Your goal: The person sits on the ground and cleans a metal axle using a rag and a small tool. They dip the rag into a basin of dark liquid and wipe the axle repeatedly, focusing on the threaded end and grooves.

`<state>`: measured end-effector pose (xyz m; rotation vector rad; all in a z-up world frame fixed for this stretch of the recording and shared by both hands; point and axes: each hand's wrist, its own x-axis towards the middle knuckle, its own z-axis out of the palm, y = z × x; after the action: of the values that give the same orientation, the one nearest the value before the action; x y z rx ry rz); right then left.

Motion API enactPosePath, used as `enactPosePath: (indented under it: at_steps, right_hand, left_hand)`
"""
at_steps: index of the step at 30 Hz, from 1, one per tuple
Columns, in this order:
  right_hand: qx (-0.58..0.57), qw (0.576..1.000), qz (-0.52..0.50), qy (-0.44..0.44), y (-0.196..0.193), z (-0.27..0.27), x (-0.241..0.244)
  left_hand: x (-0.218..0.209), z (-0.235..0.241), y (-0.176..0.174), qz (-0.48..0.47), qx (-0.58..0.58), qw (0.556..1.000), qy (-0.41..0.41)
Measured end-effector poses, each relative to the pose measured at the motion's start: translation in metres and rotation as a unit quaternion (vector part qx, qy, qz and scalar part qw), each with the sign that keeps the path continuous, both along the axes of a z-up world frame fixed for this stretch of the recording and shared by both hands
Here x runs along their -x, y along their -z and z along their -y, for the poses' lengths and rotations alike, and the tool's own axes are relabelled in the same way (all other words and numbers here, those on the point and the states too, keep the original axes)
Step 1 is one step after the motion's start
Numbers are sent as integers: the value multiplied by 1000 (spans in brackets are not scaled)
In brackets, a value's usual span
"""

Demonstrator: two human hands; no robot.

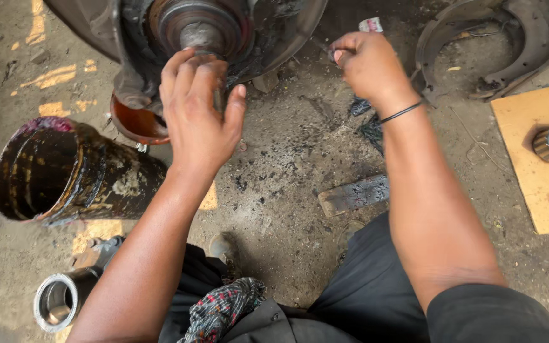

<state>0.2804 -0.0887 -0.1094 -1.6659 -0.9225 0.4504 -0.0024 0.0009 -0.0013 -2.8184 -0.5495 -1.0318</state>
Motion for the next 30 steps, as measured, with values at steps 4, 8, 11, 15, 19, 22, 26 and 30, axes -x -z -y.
enactPosePath:
  at_steps: [4, 8, 11, 15, 19, 22, 26, 30]
  right_hand:
    - [-158, 966, 165, 124, -20, 15, -9]
    - [-223, 935, 245, 129, -33, 9, 8]
    - [-219, 972, 55, 64, -37, 18, 13]
    - [-68, 990, 64, 105, -40, 30, 12]
    - [-130, 947, 260, 135, -33, 29, 16]
    - [-94, 950, 245, 169, -28, 23, 20]
    - [-94, 958, 207, 173, -21, 21, 7]
    - [-100, 937, 282, 181, -6, 10, 18]
  left_hand:
    - [-3, 1, 0, 22, 1, 1000, 13]
    - [-1, -1, 1, 3, 3, 1000, -2]
    - [-2, -1, 2, -7, -8, 1000, -4]
    - [-3, -4, 2, -16, -21, 999, -18]
    - [-2, -6, 5, -10, -17, 1000, -9]
    - [1, -5, 5, -12, -10, 1000, -3]
    - [-2, -6, 2, 2, -21, 1000, 6]
    - [3, -5, 7, 0, 2, 1000, 3]
